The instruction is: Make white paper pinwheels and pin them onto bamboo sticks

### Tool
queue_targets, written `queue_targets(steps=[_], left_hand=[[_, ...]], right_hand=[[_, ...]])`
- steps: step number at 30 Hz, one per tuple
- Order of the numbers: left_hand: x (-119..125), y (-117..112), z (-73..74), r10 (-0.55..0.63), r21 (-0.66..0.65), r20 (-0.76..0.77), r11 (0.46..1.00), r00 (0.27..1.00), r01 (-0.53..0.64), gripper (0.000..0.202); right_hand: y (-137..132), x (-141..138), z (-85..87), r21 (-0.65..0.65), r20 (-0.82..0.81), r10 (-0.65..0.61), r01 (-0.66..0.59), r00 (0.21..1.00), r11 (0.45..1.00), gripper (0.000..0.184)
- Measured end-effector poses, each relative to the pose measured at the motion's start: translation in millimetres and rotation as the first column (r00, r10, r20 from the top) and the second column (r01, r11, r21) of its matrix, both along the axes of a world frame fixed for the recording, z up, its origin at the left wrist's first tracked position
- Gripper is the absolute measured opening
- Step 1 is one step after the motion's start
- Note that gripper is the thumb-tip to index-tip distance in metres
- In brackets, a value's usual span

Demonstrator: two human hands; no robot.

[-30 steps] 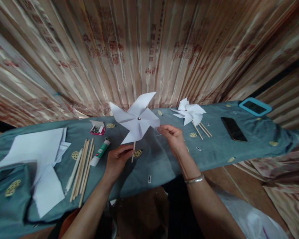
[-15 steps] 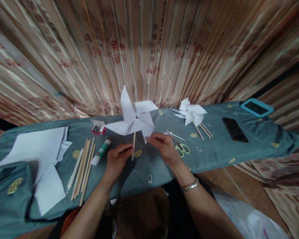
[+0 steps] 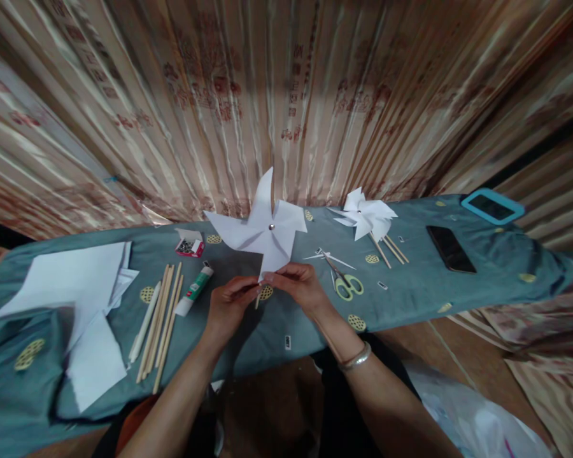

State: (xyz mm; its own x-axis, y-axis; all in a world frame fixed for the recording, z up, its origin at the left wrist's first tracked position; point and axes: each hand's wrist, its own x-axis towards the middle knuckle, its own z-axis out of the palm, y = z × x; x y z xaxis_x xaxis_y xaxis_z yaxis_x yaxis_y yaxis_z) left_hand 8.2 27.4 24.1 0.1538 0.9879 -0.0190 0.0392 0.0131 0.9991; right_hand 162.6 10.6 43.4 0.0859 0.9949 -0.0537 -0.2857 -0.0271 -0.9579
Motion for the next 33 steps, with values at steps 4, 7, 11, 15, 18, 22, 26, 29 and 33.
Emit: queue_targets(steps=[4, 7, 11, 15, 18, 22, 26, 29, 33], left_hand=[[-0.4, -0.6, -1.1, -0.012, 0.007, -0.012, 1.0, 1.0, 0.012, 0.019], [-2.4, 0.5, -0.5, -0.013, 0.011, -0.023, 1.0, 1.0, 0.013, 0.022], [-5.1, 1.2, 0.0, -0.007, -0.005, -0.008, 1.0, 1.0, 0.006, 0.022], [-5.0, -1.1, -0.5, -0.019, -0.04, 0.002, 0.999, 1.0, 0.019, 0.021], [-3.6, -3.4, -0.4, -0.032, -0.052, 0.009, 0.998, 0.999, 0.032, 0.021], [-2.8, -5.1, 0.7, -0.06, -0.06, -0.002, 0.996, 0.998, 0.06, 0.019], [-3.8, -4.4, 1.2, -0.061, -0.044, -0.015, 0.997, 0.998, 0.06, 0.019], [-4.8, -3.1, 0.9, -0.032, -0.041, -0.023, 0.999, 0.999, 0.031, 0.021], [-6.0, -1.9, -0.2, -0.022, -0.029, -0.03, 0.999, 0.999, 0.021, 0.021]], right_hand=[[-1.9, -0.1, 1.1, 0.016, 0.004, 0.069, -0.07, 0.998, 0.997, 0.021], [-3.4, 14.0, 8.5, 0.031, 0.093, 0.105, -0.108, 0.99, 0.994, 0.022], [-0.1, 46.6, 16.8, 0.079, 0.106, -0.144, 0.136, 0.984, 0.988, 0.031], [7.8, 69.9, 14.1, 0.1, 0.031, -0.514, 0.509, 0.857, 0.855, 0.026], [12.2, 74.3, 10.2, 0.144, 0.042, -0.554, 0.544, 0.831, 0.827, 0.025], [14.4, 70.4, 9.3, 0.15, 0.031, -0.47, 0.461, 0.882, 0.875, 0.025], [13.0, 64.7, 11.2, 0.115, 0.017, -0.428, 0.423, 0.904, 0.899, 0.02], [10.3, 60.4, 12.1, 0.069, 0.01, -0.386, 0.385, 0.922, 0.92, 0.02], [6.9, 53.2, 11.7, 0.05, -0.005, -0.308, 0.308, 0.951, 0.95, 0.02]])
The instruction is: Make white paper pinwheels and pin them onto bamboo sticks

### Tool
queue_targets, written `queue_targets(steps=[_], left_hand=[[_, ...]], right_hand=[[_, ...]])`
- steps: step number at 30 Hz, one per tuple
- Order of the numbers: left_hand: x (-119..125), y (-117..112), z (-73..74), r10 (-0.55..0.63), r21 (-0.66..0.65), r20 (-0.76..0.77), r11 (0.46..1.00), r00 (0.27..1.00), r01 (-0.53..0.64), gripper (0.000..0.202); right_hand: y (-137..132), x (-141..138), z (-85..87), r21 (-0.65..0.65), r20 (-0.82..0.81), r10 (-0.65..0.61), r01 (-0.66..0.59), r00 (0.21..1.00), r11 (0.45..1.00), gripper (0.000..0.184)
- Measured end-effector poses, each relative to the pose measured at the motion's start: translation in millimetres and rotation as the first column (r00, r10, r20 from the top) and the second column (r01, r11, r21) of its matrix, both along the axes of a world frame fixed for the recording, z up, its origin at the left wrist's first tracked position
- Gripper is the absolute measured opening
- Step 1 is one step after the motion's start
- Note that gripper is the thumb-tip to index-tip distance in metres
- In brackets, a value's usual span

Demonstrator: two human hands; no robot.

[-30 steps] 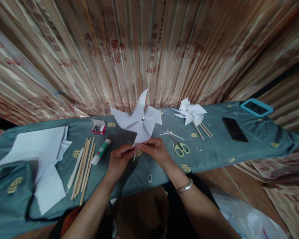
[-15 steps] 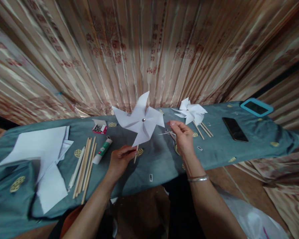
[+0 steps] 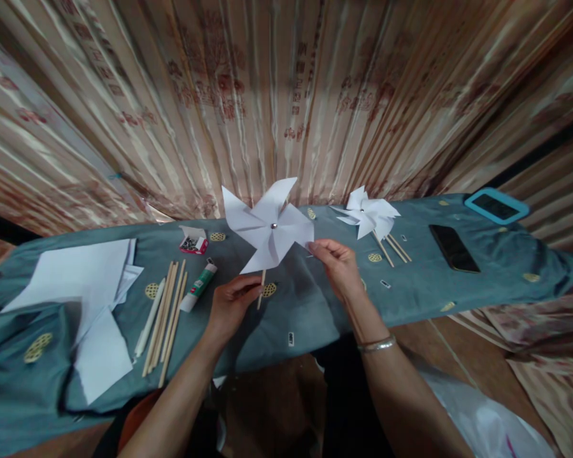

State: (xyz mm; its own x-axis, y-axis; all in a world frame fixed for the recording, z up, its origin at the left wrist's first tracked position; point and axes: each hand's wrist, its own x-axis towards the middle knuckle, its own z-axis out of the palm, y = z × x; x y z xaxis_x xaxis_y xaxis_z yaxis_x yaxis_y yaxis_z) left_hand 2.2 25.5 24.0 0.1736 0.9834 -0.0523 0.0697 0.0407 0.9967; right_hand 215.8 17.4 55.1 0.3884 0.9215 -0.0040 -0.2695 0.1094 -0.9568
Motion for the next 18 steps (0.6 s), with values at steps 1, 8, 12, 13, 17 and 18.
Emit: queue_targets(steps=[1, 8, 12, 13, 17, 18], left_hand=[[-0.3, 0.2, -0.3, 0.003, 0.004, -0.009, 1.0, 1.0, -0.003, 0.022], [-0.6, 0.7, 0.1, 0.064, 0.03, -0.043, 0.998, 0.997, -0.063, 0.021], [-0.1, 1.4, 0.9, 0.081, 0.054, -0.044, 0.995, 0.996, -0.079, 0.021], [0.0, 1.4, 1.0, 0.083, 0.056, -0.044, 0.995, 0.996, -0.08, 0.02], [0.2, 0.8, 1.6, 0.082, 0.051, -0.032, 0.995, 0.996, -0.08, 0.02], [0.2, 0.6, 1.8, 0.077, 0.046, -0.025, 0.996, 0.997, -0.076, 0.02]], right_hand=[[-0.7, -2.0, -0.3, 0.0, -0.002, 0.014, -0.014, 1.0, 1.0, 0.02], [-2.4, -17.4, -3.8, -0.056, -0.012, 0.08, -0.081, 0.997, 0.995, 0.027], [-3.9, -27.3, -6.2, -0.064, -0.038, 0.118, -0.12, 0.992, 0.991, 0.029], [-4.7, -29.8, -6.5, -0.064, -0.039, 0.138, -0.14, 0.99, 0.988, 0.03], [-8.5, -39.6, -6.9, -0.061, -0.034, 0.208, -0.21, 0.977, 0.976, 0.03], [-9.3, -41.8, -7.0, -0.059, -0.029, 0.215, -0.217, 0.976, 0.974, 0.031]])
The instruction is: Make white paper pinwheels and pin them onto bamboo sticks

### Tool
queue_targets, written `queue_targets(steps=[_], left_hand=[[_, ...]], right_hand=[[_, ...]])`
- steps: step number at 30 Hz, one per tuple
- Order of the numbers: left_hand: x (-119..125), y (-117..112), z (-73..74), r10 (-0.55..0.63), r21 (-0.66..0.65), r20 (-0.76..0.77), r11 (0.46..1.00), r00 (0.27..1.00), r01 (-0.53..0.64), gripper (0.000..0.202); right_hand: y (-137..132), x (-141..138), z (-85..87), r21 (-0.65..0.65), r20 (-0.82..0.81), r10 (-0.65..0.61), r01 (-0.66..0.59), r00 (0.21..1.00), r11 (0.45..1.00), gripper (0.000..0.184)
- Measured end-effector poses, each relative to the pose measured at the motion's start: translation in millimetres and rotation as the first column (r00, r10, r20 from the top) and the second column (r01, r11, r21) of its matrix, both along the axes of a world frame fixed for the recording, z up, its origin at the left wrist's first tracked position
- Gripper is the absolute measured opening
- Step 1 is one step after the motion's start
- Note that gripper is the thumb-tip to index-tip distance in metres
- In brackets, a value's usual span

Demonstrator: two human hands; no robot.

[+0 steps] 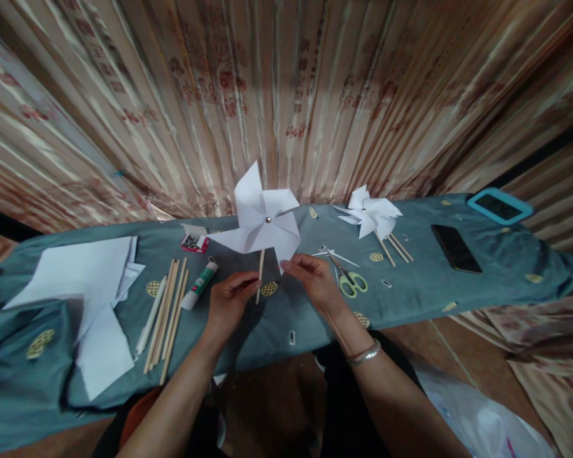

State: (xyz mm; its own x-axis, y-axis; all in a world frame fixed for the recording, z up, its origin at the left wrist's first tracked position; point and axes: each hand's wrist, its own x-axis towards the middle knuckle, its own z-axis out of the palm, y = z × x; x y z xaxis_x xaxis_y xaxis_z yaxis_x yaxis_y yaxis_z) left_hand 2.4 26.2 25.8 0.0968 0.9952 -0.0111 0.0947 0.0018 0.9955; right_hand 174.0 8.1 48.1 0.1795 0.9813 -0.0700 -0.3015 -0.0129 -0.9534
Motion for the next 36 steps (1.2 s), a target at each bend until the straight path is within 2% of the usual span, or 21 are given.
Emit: queue_targets(steps=[10, 17, 20, 22, 25, 27, 30, 33, 36], left_hand=[[2.8, -1.5, 1.9, -0.015, -0.005, 0.01, 1.0, 1.0, 0.015, 0.018], [2.0, -1.7, 1.0, -0.03, 0.004, 0.009, 1.0, 1.0, 0.03, 0.02], [-0.6, -0.5, -0.3, -0.015, -0.001, 0.01, 1.0, 1.0, 0.015, 0.02], [-2.3, -0.1, -0.6, -0.013, -0.004, 0.014, 1.0, 1.0, 0.013, 0.019], [-3.9, -1.1, -0.2, -0.047, -0.012, 0.002, 0.999, 0.999, 0.047, 0.017], [-4.0, -2.5, 0.1, -0.073, -0.026, 0.002, 0.997, 0.997, 0.073, 0.016], [-3.3, -4.3, 0.1, -0.099, -0.042, 0.005, 0.994, 0.995, 0.099, 0.017], [-2.5, -4.8, -0.1, -0.115, -0.048, 0.002, 0.992, 0.993, 0.115, 0.018], [-2.4, -4.2, -0.3, -0.112, -0.045, 0.015, 0.993, 0.994, 0.113, 0.02]], right_hand=[[-0.8, -14.3, -2.4, 0.01, 0.013, 0.07, -0.07, 0.997, 0.997, 0.033], [-1.5, -14.2, -6.5, 0.021, 0.173, 0.142, -0.148, 0.975, 0.989, 0.031], [0.0, 2.5, -1.2, 0.053, 0.278, 0.061, -0.079, 0.959, 0.995, 0.037], [3.4, 19.1, 3.0, 0.101, 0.289, -0.094, 0.067, 0.953, 0.993, 0.042], [10.6, 43.4, 5.3, 0.171, 0.271, -0.366, 0.329, 0.891, 0.929, 0.032], [15.0, 54.3, 4.0, 0.218, 0.275, -0.437, 0.387, 0.856, 0.896, 0.028], [19.0, 60.0, 2.0, 0.257, 0.299, -0.404, 0.334, 0.865, 0.907, 0.035], [20.6, 57.1, 2.7, 0.257, 0.294, -0.341, 0.269, 0.893, 0.928, 0.028], [20.9, 52.8, 4.4, 0.233, 0.252, -0.326, 0.27, 0.911, 0.934, 0.021]])
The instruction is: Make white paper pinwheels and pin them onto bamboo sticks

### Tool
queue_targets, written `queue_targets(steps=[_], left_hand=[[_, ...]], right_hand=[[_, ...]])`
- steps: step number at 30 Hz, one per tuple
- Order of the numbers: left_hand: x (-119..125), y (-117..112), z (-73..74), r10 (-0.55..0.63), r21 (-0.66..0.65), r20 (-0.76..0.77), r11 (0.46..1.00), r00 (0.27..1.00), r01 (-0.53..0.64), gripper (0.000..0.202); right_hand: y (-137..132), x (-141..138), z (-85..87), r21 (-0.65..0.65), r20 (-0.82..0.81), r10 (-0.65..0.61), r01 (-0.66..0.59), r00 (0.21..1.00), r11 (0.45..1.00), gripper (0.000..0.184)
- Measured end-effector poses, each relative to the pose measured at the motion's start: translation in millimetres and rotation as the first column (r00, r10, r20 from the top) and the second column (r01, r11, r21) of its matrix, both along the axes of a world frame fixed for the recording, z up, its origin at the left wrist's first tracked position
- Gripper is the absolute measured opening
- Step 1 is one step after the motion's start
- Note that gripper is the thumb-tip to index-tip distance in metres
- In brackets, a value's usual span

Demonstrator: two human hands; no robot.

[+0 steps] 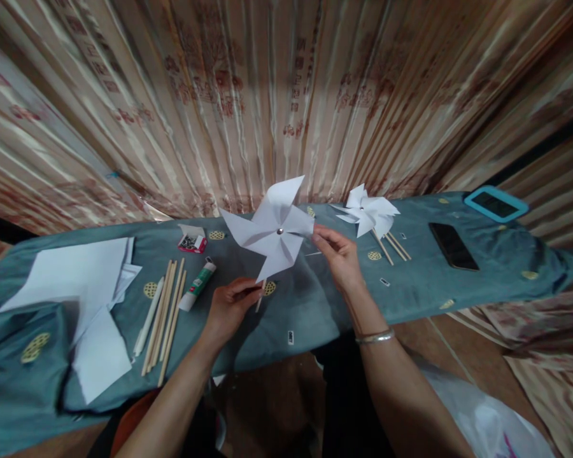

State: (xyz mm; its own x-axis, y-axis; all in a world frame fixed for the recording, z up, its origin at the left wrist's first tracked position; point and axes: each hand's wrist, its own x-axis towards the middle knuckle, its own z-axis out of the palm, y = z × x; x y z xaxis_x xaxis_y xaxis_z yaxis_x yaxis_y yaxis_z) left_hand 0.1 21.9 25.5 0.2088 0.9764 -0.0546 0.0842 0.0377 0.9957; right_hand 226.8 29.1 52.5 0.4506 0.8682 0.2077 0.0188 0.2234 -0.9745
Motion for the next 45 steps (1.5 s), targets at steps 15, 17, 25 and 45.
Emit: queue_targets(steps=[15, 17, 25, 45], left_hand=[[-3.8, 4.5, 0.1, 0.082, 0.074, -0.062, 0.994, 0.995, -0.078, 0.019], [-4.0, 4.7, -0.2, 0.091, 0.079, -0.052, 0.993, 0.994, -0.087, 0.018], [-2.7, 4.5, 1.0, 0.129, 0.061, -0.021, 0.99, 0.991, -0.128, 0.02], [2.3, 3.0, -0.1, 0.082, 0.093, -0.022, 0.992, 0.996, -0.08, 0.017]], right_hand=[[-9.6, -15.3, 1.4, -0.077, -0.091, 0.108, -0.115, 0.99, 0.99, 0.018], [-10.6, -18.3, -1.0, -0.093, -0.135, 0.113, -0.126, 0.984, 0.988, 0.019], [-14.7, -36.2, -7.3, -0.108, -0.258, 0.197, -0.231, 0.946, 0.967, 0.022], [-21.9, -69.3, -16.4, -0.098, -0.11, 0.386, -0.396, 0.916, 0.913, 0.022]])
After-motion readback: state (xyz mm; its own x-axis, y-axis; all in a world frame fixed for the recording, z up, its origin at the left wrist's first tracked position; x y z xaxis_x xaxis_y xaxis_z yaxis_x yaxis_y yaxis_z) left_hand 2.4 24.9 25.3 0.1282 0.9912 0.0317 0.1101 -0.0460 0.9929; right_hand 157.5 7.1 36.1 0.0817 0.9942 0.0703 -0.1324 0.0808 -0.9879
